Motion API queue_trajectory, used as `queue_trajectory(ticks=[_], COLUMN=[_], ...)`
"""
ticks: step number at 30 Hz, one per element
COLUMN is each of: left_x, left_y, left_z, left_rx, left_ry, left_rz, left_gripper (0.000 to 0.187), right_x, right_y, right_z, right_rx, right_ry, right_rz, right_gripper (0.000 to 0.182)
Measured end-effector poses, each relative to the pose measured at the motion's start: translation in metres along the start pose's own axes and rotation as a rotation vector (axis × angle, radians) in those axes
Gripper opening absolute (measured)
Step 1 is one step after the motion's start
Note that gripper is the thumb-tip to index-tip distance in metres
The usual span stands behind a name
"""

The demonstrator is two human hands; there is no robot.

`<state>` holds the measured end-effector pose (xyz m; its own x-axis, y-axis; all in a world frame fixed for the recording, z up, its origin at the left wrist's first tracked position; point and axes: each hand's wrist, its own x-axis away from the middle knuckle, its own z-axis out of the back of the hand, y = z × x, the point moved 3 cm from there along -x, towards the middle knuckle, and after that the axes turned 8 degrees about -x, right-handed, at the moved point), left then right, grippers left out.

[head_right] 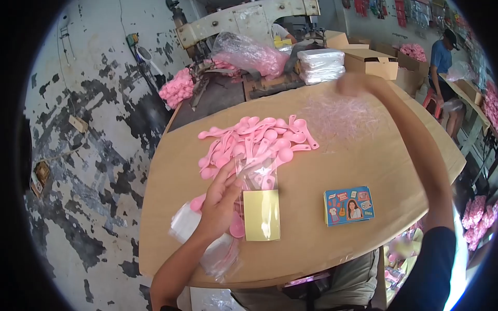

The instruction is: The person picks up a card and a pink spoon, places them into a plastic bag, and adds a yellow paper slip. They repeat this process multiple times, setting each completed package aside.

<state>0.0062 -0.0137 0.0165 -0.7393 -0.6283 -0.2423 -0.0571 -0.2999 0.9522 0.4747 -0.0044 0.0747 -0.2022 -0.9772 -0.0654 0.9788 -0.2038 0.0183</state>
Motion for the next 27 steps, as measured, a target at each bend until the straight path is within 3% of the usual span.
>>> queue_trajectory(ticks=[1,2,4,7,10,11,13,14,17,19,22,25,27], left_x=[-0.004,-0.007,-0.005,-0.003,-0.004,-0.004,-0.004,-0.005,-0.005,-0.003,-0.002,-0.011,-0.010], left_y=[-0.002,-0.001,0.009,0.006,0.002,0.005,0.008,0.007,0.006,0.015,0.018,-0.015,-0.015], left_z=[0.000,0.002,0.003,0.004,0.004,0.004,0.003,0.004,0.003,-0.002,-0.002,0.003,0.001], left_rx=[0.002,-0.002,0.084,0.084,0.033,0.053,0.117,0.111,0.099,0.084,0.285,0.257,0.230], left_ry=[0.016,0.026,0.003,0.002,0.023,0.013,-0.016,-0.024,-0.020,-0.049,-0.077,-0.005,-0.021], left_rz=[-0.046,-0.087,0.009,0.001,-0.019,-0.006,0.015,-0.013,-0.113,-0.175,-0.059,0.060,0.248], left_gripper=[0.047,0.047,0.047,0.047,0.047,0.047,0.047,0.047,0.046,0.047,0.050,0.051,0.048], right_x=[0.020,0.026,0.043,0.070,0.086,0.075,0.064,0.087,0.129,0.145,0.142,0.141,0.134], right_y=[-0.023,-0.026,-0.056,-0.087,-0.088,-0.081,-0.075,-0.120,-0.198,-0.239,-0.260,-0.261,-0.259], right_z=[-0.004,-0.003,0.028,0.073,0.094,0.079,0.025,0.024,0.002,-0.003,-0.016,-0.026,-0.027], right_rx=[0.594,0.410,-0.045,-0.227,-1.142,-0.872,-0.254,-0.595,-0.972,-1.059,-1.298,-1.343,-1.371], right_ry=[-0.229,-0.179,-0.337,-0.100,-0.079,0.146,0.283,0.068,0.116,0.019,-0.095,0.029,0.068], right_rz=[-0.088,-0.031,-0.027,0.020,0.119,0.045,0.316,0.092,0.386,0.471,0.409,0.404,0.411], right_gripper=[0.032,0.033,0.035,0.040,0.043,0.039,0.039,0.043,0.047,0.040,0.027,0.026,0.027])
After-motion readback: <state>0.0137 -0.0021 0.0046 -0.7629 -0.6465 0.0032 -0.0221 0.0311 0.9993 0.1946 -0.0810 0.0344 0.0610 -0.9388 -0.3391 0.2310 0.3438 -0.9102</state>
